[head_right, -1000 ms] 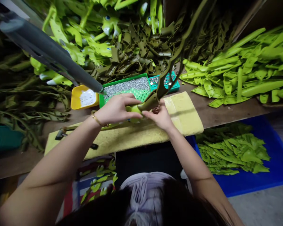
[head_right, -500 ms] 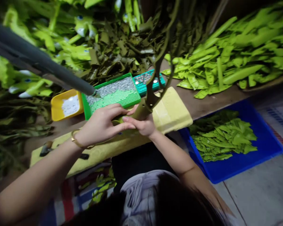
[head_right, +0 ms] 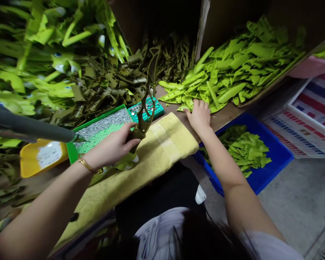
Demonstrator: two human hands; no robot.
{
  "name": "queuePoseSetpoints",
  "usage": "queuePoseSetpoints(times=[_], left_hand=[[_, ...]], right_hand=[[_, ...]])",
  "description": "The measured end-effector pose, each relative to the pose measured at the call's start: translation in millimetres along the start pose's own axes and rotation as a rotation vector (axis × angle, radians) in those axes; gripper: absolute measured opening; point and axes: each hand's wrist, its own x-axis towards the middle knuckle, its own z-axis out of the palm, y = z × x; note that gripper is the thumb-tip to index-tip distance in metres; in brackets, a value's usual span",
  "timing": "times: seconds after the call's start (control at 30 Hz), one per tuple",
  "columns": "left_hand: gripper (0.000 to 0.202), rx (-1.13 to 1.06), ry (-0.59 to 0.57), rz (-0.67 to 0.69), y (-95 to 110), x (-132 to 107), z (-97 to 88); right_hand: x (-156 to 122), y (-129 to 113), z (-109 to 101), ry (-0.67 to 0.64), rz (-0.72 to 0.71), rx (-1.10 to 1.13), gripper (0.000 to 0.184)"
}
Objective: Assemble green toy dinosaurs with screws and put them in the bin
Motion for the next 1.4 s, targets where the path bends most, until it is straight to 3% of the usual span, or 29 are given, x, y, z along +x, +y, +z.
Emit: queuePoseSetpoints(times=[0.13, 0.27, 0.33, 0.4, 0.5, 0.57, 0.63, 0.7, 0.87, 1.0, 1.27, 1.4], left_hand=[[0.034, -0.018, -0.03, 0.02, 0, 11, -1.5], [0.028, -0.006, -0.067, -0.003, 3, 15, 0.1], [0.025, -0.026, -0.054, -0.016, 4, 14, 3.9], [0.023, -0.084, 0.011, -0.038, 5, 10, 9.9], [0.027, -0.187, 0.144, -0.076, 7, 2, 21.1], [0.031, -0.208, 0.216, -0.075, 8, -2, 27.5], [0.036, -0.19, 0.269, -0.065, 11, -5, 31.4], [0.042, -0.176, 0.294, -0.051, 15, -6, 33.3], [0.064, -0.242, 0.243, 0.022, 23, -6, 36.9], [0.069, -0.245, 0.204, 0.083, 24, -7, 38.9], [0.065, -0.309, 0.171, 0.104, 19, -8, 38.1], [0.064, -0.361, 0.129, 0.14, 14, -7, 36.4]], right_hand=[[17, -14, 13, -0.027, -0.198, -0.059, 0.039], [52, -46, 33, -0.211, -0.419, 0.04, 0.039], [72, -59, 45, -0.293, -0.432, 0.132, 0.039], [88, -66, 53, -0.323, -0.385, 0.196, 0.029], [95, -66, 44, -0.289, -0.371, 0.246, 0.017], [84, -63, 27, -0.171, -0.343, 0.442, 0.018], [61, -64, 11, 0.005, -0.222, 0.819, 0.023], [29, -69, 5, 0.093, -0.079, 1.134, 0.027], [-43, -92, 32, -0.219, 0.217, 1.341, 0.05], [-60, -105, 49, -0.277, 0.409, 1.532, 0.065], [-69, -106, 51, -0.442, 0.397, 1.655, 0.06], [-72, -103, 44, -0.451, 0.392, 1.648, 0.053]])
